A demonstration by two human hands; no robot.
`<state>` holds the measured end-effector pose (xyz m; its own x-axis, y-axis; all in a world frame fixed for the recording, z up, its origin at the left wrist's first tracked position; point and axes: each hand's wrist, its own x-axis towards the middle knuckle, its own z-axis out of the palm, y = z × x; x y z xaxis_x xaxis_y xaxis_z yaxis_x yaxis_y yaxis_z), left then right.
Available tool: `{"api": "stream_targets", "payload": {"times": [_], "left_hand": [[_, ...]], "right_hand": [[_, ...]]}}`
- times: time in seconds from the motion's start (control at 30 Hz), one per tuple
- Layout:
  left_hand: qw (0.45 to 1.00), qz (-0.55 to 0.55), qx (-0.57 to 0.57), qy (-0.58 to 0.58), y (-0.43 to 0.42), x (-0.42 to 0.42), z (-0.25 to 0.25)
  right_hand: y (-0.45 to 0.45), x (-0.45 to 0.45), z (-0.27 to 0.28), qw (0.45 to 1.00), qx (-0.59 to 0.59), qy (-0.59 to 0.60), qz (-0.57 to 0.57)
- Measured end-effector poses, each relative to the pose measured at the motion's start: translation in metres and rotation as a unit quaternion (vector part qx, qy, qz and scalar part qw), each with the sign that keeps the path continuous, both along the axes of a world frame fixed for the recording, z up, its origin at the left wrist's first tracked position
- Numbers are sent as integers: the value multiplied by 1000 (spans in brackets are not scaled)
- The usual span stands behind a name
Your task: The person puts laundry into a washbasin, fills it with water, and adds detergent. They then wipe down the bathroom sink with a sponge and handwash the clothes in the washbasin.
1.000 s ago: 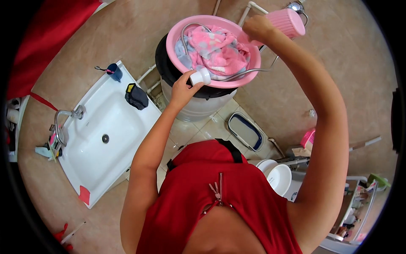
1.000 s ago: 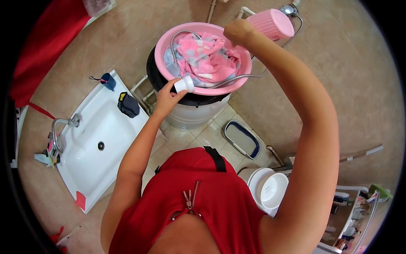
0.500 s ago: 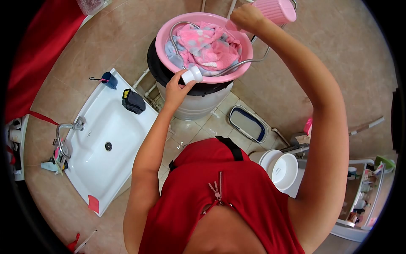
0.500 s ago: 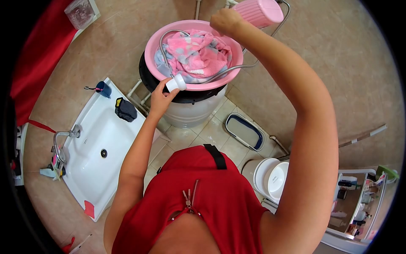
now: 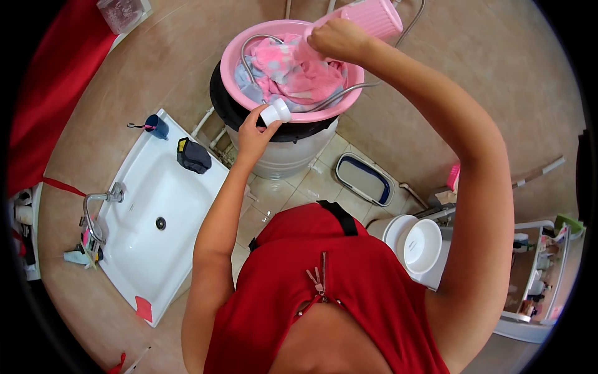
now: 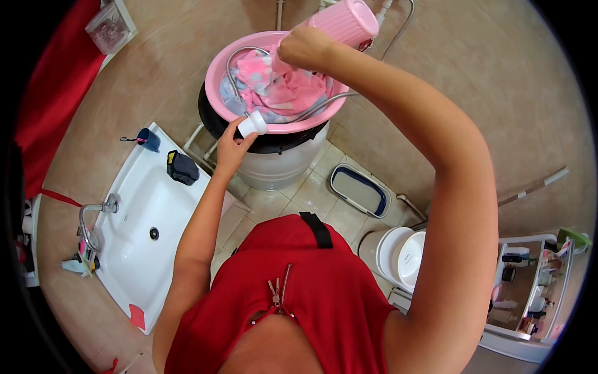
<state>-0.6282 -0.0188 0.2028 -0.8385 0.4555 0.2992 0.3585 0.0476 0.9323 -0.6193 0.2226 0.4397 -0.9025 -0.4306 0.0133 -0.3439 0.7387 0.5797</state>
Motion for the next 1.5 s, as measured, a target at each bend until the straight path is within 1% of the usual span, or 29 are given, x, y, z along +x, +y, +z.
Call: {"api": "stream_targets", "payload": {"times": [0.1,0.2,0.27,0.3,0.4,0.5,0.6,0.7,0.77,0.8,0.87,0.9,0.97,1.03,1.13,1.17,1.27,1.33,1.4,1.5], "left_hand": [[1000,-5,-5,3,-1,1,3],[1000,-4,-5,10,-2,1,4],[1000,-4,0,8,-2,2,5],[1000,-5,2,6,-3,2,5],[1000,-14,-6,-1,-4,2,4],[1000,-14,-9,-7,-4,3,6],[999,-31,-16,-35,-6,-4,6],[996,-68,5,-64,-7,-13,5],[992,-79,62,-75,-4,-21,-5],[989,-85,90,-81,-3,-22,1],[981,-82,101,-143,-3,-22,11],[976,-80,106,-174,-3,-22,22],[971,-83,86,-207,-2,-24,42],[967,-87,81,-225,7,-30,48],[956,-128,63,-256,17,-34,72],[953,-123,77,-267,23,-30,80],[933,-167,72,-311,34,-29,91],[933,-172,55,-312,39,-24,99],[933,-190,28,-305,43,-23,101],[950,-227,-42,-208,52,-21,102]], "right_hand": [[-3,-8,3,998,26,59,-5],[-3,-11,10,995,55,85,-9],[24,-39,-11,991,89,98,-9],[22,-40,-11,989,106,104,-10],[23,-13,-7,986,134,84,-52],[28,4,-10,990,-19,46,-129],[37,24,-14,982,-63,16,-175],[30,54,-8,965,-128,28,-225],[30,72,-9,950,-174,45,-254],[30,79,-9,934,-211,57,-281],[28,96,-10,894,-283,82,-337],[30,105,-11,883,-324,99,-325],[36,117,-22,833,-422,96,-346],[34,131,-29,774,-506,74,-373],[15,156,-53,696,-619,85,-354],[5,164,-60,672,-649,85,-347],[-29,184,-69,635,-696,75,-327],[-42,193,-86,648,-695,102,-295],[-55,200,-91,655,-685,98,-302],[-67,209,-97,690,-644,124,-307]]}}
